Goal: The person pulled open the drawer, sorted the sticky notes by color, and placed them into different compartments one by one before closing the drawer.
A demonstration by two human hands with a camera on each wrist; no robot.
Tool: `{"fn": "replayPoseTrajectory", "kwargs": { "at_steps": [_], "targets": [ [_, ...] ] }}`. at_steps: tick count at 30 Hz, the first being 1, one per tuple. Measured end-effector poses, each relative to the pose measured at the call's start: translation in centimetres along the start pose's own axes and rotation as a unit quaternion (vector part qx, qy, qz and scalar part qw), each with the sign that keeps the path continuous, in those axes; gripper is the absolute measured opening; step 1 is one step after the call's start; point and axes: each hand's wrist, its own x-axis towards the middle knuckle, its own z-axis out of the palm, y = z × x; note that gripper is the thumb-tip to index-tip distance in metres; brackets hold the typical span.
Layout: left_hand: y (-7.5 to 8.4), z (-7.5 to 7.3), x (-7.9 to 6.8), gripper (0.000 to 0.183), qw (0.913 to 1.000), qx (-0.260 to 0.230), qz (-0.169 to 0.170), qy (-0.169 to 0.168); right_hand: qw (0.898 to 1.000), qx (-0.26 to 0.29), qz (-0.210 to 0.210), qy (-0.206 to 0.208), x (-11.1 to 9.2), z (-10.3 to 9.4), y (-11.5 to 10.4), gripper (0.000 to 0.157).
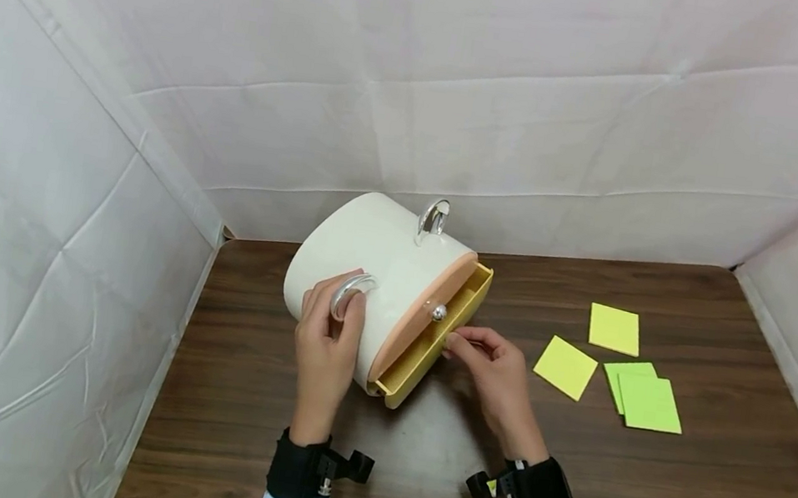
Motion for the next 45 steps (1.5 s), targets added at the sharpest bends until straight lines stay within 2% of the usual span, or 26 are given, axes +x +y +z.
{"fn": "replayPoseTrajectory", "kwargs": {
  "at_steps": [7,16,22,32,39,43,45],
  "targets": [
    [0.0,0.0,0.1,0.026,1.0,0.002,-0.001,0.002,1.0,-0.009,0.002,0.005,-1.0,-0.9,0.0,0.041],
    [0.0,-0.2,0.1,0.026,1.0,0.002,-0.006,0.003,0.999,0.032,0.029,0.003,-2.3,-1.6,0.0,0.043],
    [0.0,-0.1,0.1,0.026,1.0,-0.001,-0.008,-0.001,0.999,0.026,0.023,0.006,-2.8,-2.2,0.0,0.043],
    [0.0,0.1,0.0,0.027,1.0,0.002,-0.001,-0.002,0.999,0.027,0.029,0.035,-3.5,-3.0,0.0,0.044],
    [0.0,0.0,-0.2,0.027,1.0,0.004,-0.006,0.0,0.999,0.029,0.018,0.013,-3.7,-3.9,0.1,0.043],
    [0.0,0.0,-0.1,0.027,1.0,0.002,-0.003,0.002,1.0,0.008,0.02,0.012,-3.6,-5.1,0.2,0.046],
    [0.1,0.0,0.0,0.027,1.0,-0.001,0.0,0.001,0.998,-0.044,0.027,0.02,-3.2,-6.3,0.2,0.048]
  ]
}}
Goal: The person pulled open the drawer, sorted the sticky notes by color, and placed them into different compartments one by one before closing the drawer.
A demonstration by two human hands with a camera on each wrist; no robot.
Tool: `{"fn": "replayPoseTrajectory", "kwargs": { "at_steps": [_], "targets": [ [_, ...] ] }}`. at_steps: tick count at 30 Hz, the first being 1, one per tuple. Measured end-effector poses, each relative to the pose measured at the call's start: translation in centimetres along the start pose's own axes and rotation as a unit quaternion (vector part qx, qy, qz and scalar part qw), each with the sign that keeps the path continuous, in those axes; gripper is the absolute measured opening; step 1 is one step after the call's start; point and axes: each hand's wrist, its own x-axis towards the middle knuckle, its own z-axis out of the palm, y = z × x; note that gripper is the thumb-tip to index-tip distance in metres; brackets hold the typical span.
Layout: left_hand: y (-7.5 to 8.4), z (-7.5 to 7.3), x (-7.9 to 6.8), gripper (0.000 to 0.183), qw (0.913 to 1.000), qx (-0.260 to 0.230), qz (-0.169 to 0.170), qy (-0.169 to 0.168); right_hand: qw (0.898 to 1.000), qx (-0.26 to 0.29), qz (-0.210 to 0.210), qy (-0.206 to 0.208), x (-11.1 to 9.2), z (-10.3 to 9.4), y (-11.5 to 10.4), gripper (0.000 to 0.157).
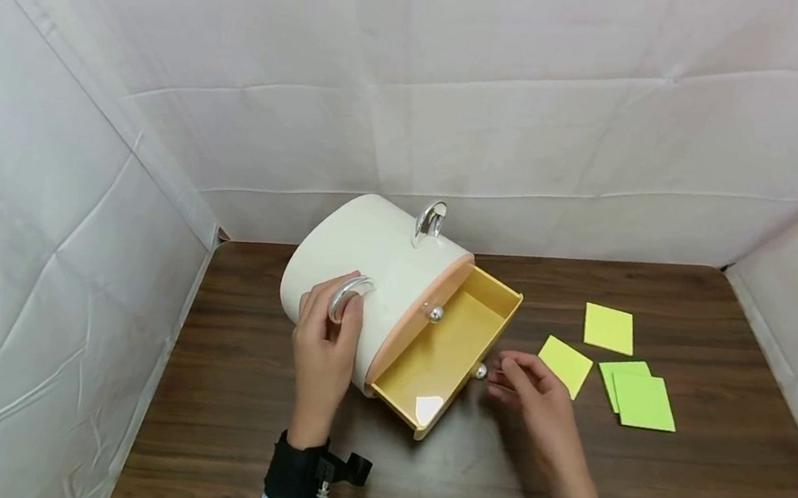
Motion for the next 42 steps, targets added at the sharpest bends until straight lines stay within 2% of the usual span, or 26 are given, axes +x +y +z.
{"fn": "replayPoseTrajectory", "kwargs": {
  "at_steps": [5,10,16,18,22,26,29,37,42],
  "targets": [
    [0.0,0.0,0.2,0.027,1.0,-0.003,0.002,-0.002,0.991,-0.126,0.015,0.046,1.8,-4.1,0.6,0.053],
    [0.0,-0.1,0.2,0.027,1.0,-0.002,0.004,0.002,0.981,-0.181,0.025,0.061,3.0,-7.0,1.1,0.062],
    [0.0,-0.2,0.2,0.027,1.0,-0.001,0.001,0.001,0.95,-0.305,0.027,0.067,4.2,-8.1,1.9,0.074],
    [-0.1,-0.2,0.1,0.027,1.0,-0.001,-0.001,0.0,0.946,-0.313,0.04,0.074,4.2,-8.0,2.4,0.078],
    [-0.1,-0.1,0.0,0.027,1.0,-0.001,-0.004,-0.003,0.946,-0.307,0.054,0.091,4.0,-7.7,3.2,0.082],
    [0.0,0.0,0.0,0.027,1.0,-0.002,-0.004,-0.003,0.927,-0.356,0.064,0.095,3.7,-7.7,3.4,0.088],
    [-0.1,0.0,0.0,0.027,1.0,0.001,-0.002,0.0,0.918,-0.38,0.075,0.092,3.5,-7.7,3.3,0.092],
    [-0.2,0.0,-0.2,0.028,1.0,0.007,0.0,0.003,0.911,-0.397,0.079,0.081,3.2,-8.2,3.2,0.081],
    [-0.2,0.0,-0.1,0.028,1.0,0.005,-0.003,0.001,0.917,-0.387,0.06,0.077,2.9,-8.3,3.5,0.071]
  ]
}}
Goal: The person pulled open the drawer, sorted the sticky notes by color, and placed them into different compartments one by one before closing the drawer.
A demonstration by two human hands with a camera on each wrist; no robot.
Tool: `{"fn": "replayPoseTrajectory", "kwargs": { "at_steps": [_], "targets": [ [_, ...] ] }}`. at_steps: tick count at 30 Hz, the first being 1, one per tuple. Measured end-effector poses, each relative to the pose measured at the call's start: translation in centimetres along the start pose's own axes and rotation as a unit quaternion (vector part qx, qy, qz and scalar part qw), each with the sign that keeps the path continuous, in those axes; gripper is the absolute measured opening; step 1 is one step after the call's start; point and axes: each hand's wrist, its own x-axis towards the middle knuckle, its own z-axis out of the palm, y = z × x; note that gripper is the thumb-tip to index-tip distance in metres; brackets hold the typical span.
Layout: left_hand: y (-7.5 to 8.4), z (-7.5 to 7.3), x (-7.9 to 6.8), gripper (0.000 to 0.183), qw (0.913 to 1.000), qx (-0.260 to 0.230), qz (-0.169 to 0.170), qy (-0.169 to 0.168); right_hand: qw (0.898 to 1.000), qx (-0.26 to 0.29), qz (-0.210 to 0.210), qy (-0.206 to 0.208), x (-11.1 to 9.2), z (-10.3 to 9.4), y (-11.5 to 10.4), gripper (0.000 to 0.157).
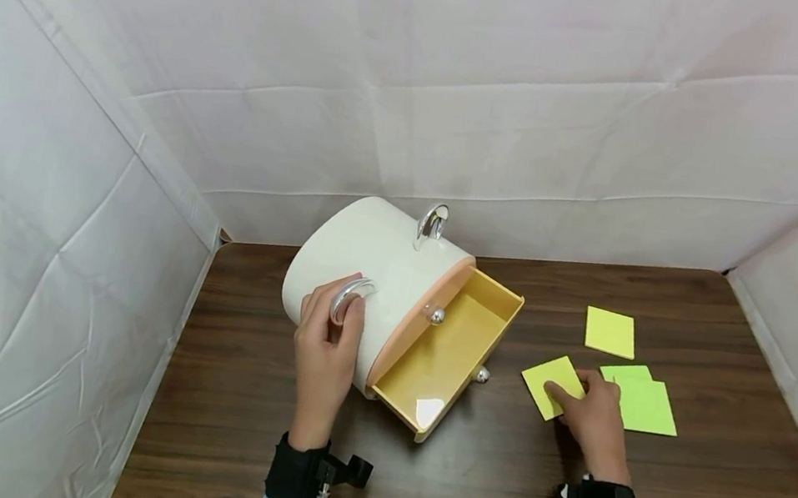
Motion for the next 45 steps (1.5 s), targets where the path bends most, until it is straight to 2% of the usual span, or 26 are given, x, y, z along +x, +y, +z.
{"fn": "replayPoseTrajectory", "kwargs": {
  "at_steps": [3,9,12,21,27,33,39,45],
  "targets": [
    [0.0,0.0,0.0,0.028,1.0,-0.002,-0.002,-0.002,1.0,0.017,-0.006,0.016,-0.3,0.1,0.0,0.07],
    [-0.1,0.0,0.0,0.028,1.0,-0.001,0.002,-0.003,0.995,0.038,-0.01,0.088,-1.0,0.2,-0.2,0.066],
    [-0.1,0.0,0.0,0.027,1.0,-0.003,0.003,-0.004,0.992,0.056,-0.003,0.11,-1.0,0.1,-0.5,0.062],
    [0.0,0.1,0.1,0.028,1.0,0.0,0.01,0.0,0.995,0.076,-0.004,0.072,-0.9,-0.7,-0.7,0.055],
    [0.0,0.1,0.1,0.027,1.0,0.003,0.005,-0.001,0.995,0.077,-0.002,0.068,-1.0,-0.9,-0.8,0.054],
    [0.0,0.0,0.0,0.028,1.0,-0.001,0.002,0.0,0.992,0.088,-0.034,0.087,-1.4,-1.3,-1.4,0.052],
    [0.0,0.0,0.0,0.027,1.0,0.0,0.003,0.0,0.984,0.124,-0.082,0.097,-2.4,-2.3,-3.4,0.057],
    [-0.2,0.0,0.0,0.027,0.9999,0.008,0.011,0.003,0.971,0.155,-0.129,0.127,-3.8,-2.8,-6.8,0.05]
  ]
}}
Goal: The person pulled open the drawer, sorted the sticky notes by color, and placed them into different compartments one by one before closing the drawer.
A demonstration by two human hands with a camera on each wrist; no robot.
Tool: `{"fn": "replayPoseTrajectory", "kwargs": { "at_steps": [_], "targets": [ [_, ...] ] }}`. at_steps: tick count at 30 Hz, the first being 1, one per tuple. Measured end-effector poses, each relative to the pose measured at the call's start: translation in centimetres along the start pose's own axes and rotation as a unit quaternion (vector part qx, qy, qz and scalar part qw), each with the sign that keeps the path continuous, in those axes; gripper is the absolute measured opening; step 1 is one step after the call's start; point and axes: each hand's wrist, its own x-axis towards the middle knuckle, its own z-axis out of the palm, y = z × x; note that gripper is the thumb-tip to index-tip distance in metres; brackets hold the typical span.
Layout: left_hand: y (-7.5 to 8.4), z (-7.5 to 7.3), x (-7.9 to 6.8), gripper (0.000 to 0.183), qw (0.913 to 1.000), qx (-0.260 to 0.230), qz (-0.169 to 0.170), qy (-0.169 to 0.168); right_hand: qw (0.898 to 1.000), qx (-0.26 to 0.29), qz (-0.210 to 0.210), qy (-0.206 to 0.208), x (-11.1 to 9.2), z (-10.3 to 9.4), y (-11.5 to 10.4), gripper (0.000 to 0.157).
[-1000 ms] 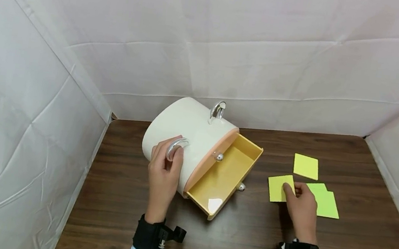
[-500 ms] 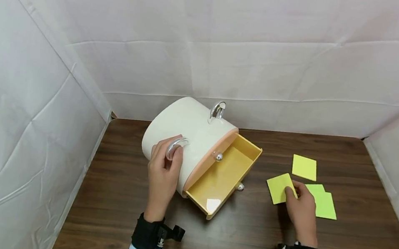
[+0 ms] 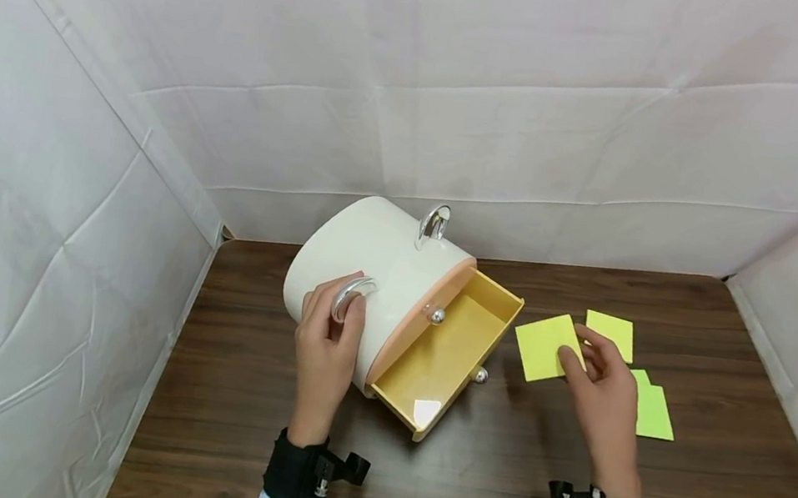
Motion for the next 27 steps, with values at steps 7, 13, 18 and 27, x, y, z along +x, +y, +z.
{"fn": "replayPoseTrajectory", "kwargs": {
  "at_steps": [7,13,18,27],
  "targets": [
    [0.0,0.1,0.0,0.027,1.0,-0.005,0.003,0.0,0.994,0.073,-0.03,0.074,-0.2,0.5,-3.1,0.041],
    [-0.1,0.1,0.0,0.027,1.0,-0.006,0.0,0.004,0.985,0.129,-0.077,0.081,-0.7,0.7,-6.0,0.039],
    [-0.2,0.1,-0.1,0.028,1.0,-0.008,-0.005,-0.001,0.979,0.149,-0.114,0.077,-0.8,1.0,-7.1,0.037],
    [-0.2,0.1,-0.1,0.028,1.0,-0.007,0.003,0.002,0.989,0.087,-0.121,0.011,-1.0,2.5,-8.9,0.035]
  ]
}}
